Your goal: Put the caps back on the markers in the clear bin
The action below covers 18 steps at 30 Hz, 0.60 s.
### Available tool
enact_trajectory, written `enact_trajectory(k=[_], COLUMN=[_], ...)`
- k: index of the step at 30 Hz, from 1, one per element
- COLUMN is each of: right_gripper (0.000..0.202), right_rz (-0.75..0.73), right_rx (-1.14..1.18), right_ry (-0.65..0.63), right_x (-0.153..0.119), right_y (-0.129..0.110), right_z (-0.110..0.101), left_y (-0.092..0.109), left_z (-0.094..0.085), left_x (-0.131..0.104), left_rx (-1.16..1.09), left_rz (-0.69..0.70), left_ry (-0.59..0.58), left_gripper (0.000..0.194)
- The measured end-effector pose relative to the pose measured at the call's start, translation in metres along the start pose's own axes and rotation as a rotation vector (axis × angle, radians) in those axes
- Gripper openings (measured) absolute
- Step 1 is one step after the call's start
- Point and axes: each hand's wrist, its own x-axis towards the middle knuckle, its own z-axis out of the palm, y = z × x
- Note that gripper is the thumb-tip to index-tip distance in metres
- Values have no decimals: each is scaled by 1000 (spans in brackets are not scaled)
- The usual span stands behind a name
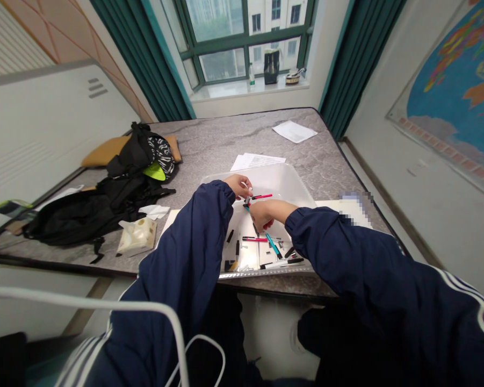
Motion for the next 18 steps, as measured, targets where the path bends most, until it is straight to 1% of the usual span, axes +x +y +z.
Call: enact_trajectory(k=[4, 6, 10, 12, 15, 16, 18], right_gripper=[35, 32, 25, 23, 23, 25, 29], right_rz=[60, 80, 32, 4, -28, -45, -79], right_rx=[-60, -129, -279, -312, -246, -201, -112], right_ry=[-58, -54, 8, 11, 14, 36, 119], right_x=[1, -2, -9, -10, -8, -7, -8], right_y=[-6, -12, -26, -29, -23, -19, -10], right_z=[3, 4, 6, 7, 6, 4, -3], left_y=[1, 2, 2, 3, 3, 3, 3], left_z=[0, 1, 1, 1, 1, 0, 0], left_x=[0, 0, -2, -2, -3, -3, -2], left_rx=[8, 13, 26, 28, 32, 36, 48], left_rz=[-7, -15, -11, -8, -11, -12, -15], left_ry=[3, 5, 11, 9, 1, 0, 1], left_gripper=[37, 38, 37, 35, 33, 33, 32])
